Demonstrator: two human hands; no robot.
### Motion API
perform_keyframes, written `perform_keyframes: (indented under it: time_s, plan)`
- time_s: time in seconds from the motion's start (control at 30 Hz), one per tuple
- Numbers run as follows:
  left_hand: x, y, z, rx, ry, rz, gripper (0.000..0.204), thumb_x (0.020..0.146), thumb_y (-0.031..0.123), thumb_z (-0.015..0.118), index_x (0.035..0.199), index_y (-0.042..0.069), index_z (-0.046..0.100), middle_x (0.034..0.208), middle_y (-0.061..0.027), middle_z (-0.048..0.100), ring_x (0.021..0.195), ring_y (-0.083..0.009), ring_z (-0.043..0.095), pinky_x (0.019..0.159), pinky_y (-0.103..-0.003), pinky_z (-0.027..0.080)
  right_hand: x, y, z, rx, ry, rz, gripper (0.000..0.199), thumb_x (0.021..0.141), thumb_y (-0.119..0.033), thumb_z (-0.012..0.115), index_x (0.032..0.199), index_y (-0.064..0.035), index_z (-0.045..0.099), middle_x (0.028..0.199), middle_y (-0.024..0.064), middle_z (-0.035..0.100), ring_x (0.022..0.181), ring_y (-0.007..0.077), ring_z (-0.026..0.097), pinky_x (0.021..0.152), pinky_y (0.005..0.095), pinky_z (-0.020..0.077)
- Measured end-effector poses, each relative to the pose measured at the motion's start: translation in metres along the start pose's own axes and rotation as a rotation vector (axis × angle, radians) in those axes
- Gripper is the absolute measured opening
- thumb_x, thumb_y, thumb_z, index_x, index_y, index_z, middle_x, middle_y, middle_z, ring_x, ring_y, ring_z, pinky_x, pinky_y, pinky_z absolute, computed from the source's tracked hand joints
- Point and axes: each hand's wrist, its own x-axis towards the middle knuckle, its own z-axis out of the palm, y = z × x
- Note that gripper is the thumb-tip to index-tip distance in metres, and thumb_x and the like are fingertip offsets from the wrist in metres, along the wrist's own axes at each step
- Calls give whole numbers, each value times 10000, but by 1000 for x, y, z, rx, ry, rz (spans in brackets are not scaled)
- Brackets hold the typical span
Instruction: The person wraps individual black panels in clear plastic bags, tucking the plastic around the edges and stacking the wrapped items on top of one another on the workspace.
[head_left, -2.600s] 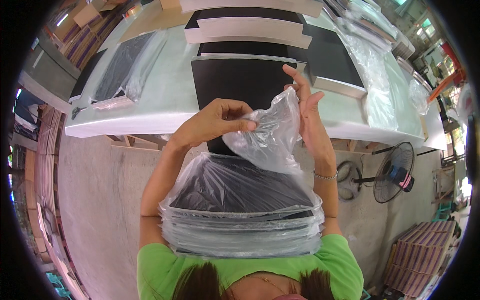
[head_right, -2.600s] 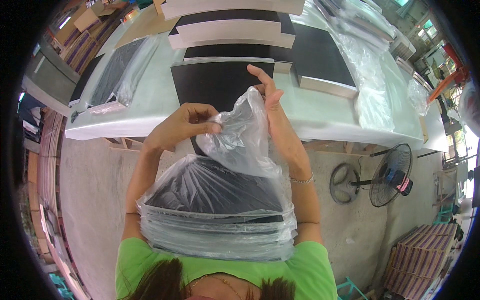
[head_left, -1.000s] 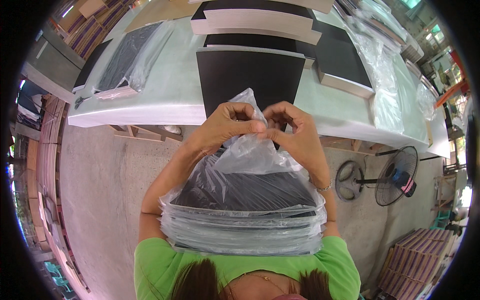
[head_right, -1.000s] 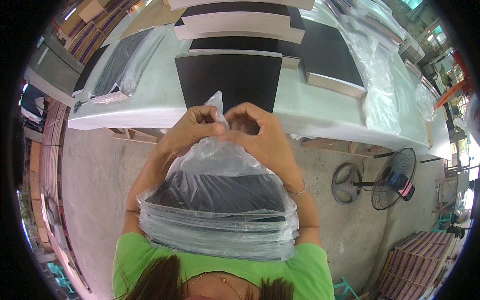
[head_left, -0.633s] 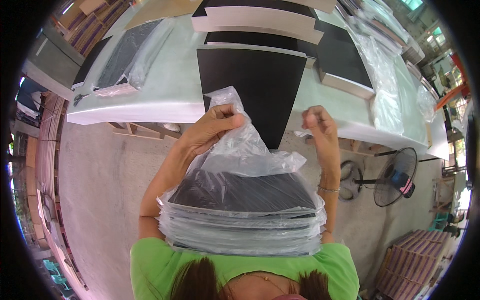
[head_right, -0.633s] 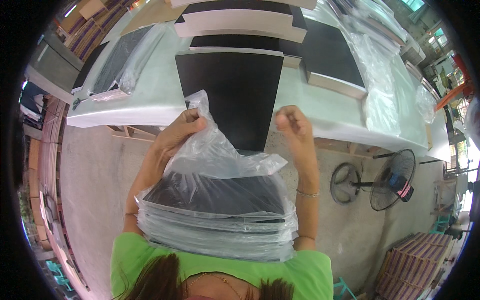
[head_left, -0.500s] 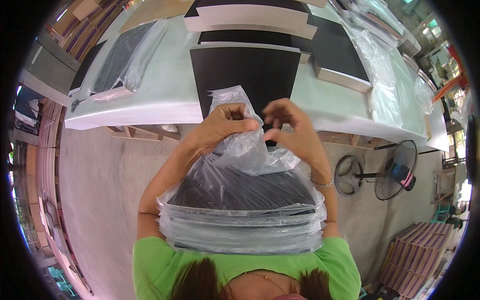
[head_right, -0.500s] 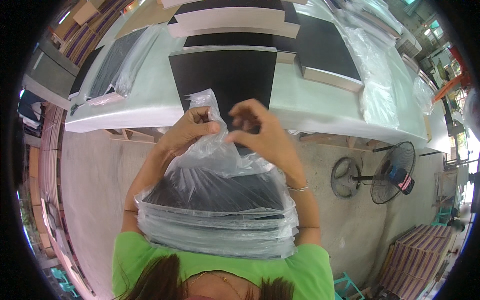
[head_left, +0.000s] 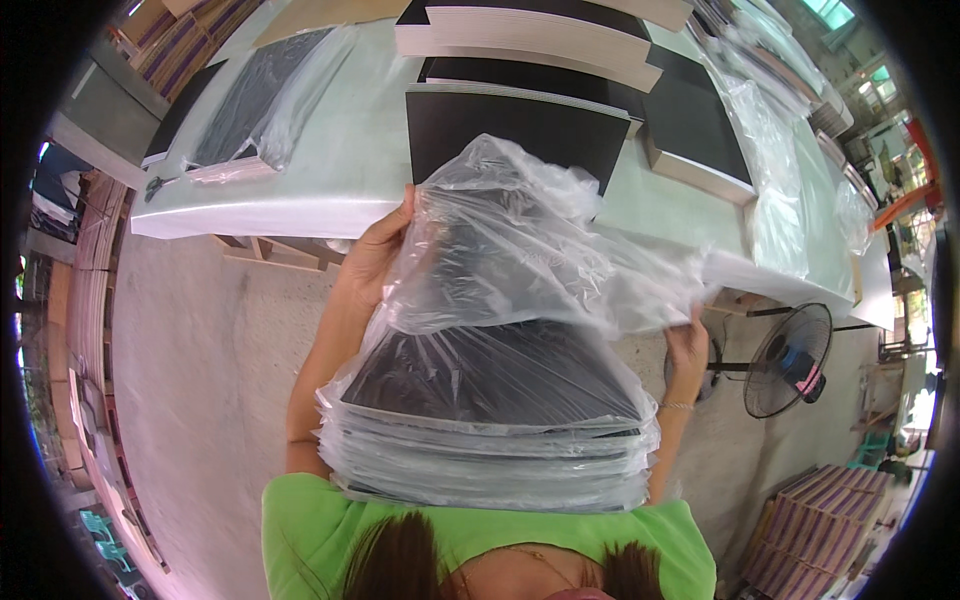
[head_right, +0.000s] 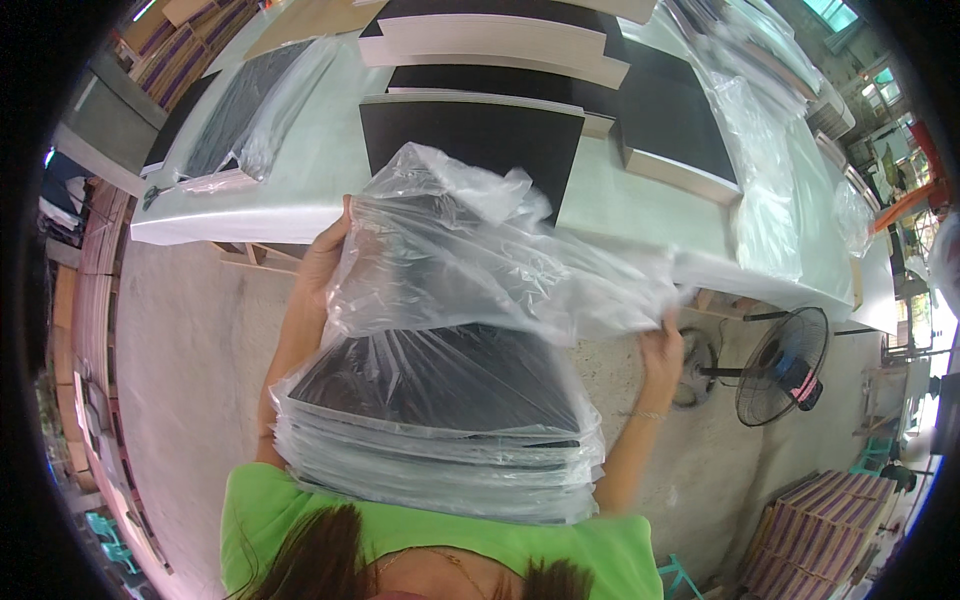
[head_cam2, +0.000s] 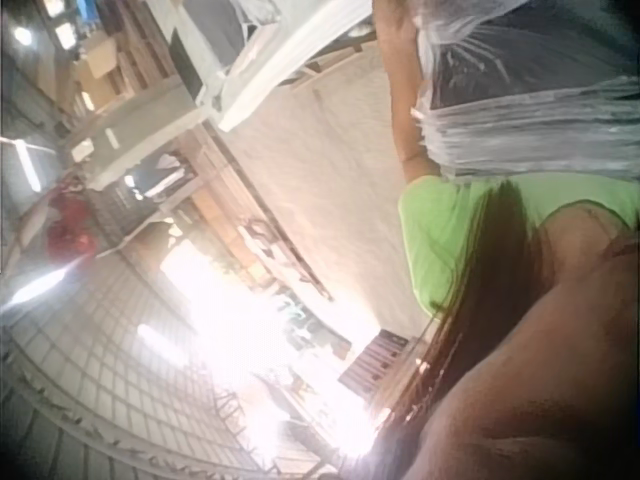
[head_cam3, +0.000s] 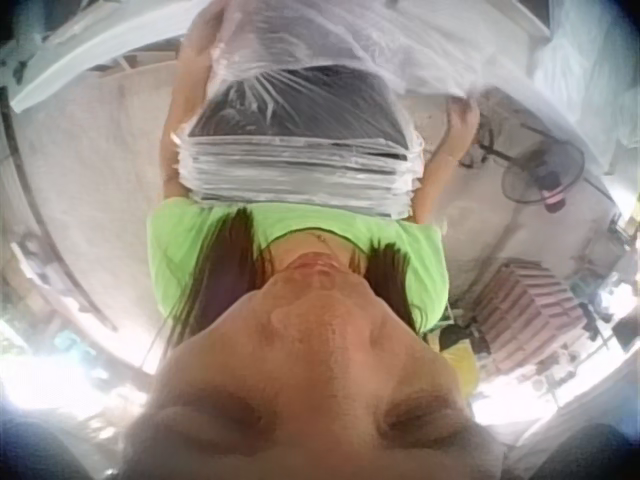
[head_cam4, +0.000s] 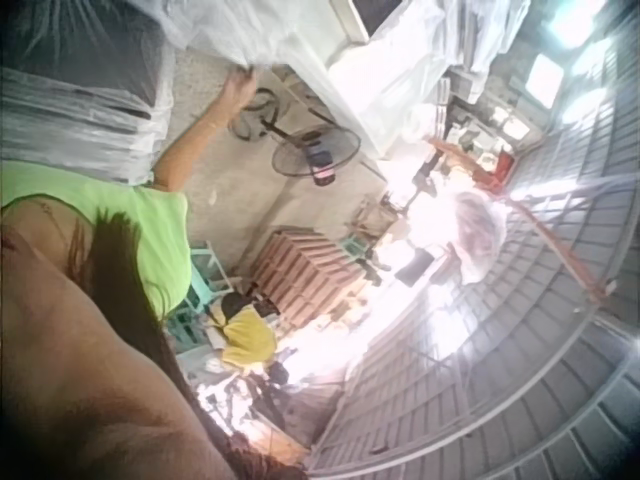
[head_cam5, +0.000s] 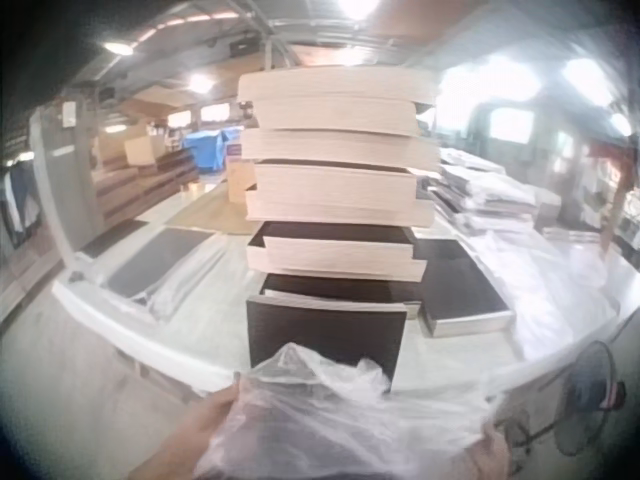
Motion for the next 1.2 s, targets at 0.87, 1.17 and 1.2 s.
perform_keyframes:
  time_s: [0.87, 1.17, 1.2]
  plan:
    - [-13, -32, 72, 1004, -336, -8, 175, 751, 157, 743, 838, 39, 647, 749, -15, 624, 689, -54, 556, 583, -182, 418, -96, 51, 280, -1254, -1041, -980, 343, 635, 92, 633, 944, -58, 630, 905, 101, 605, 761, 228, 633, 632, 307, 520]
    - [-9, -20, 46, 734, -322, -55, 157, 777, 146, 710, 862, 64, 606, 783, 15, 584, 654, -55, 528, 561, -184, 401, -86, 59, 271, -778, -1184, -698, 142, 740, 83, 615, 829, -27, 604, 922, 114, 636, 704, 142, 616, 546, 230, 477]
    - [-10, -18, 43, 750, -177, -13, 155, 785, 149, 701, 871, 66, 603, 779, 16, 581, 659, -61, 526, 575, -191, 404, -86, 54, 268, -742, -1176, -584, 136, 764, 83, 585, 844, -26, 595, 912, 96, 631, 723, 143, 618, 545, 233, 473]
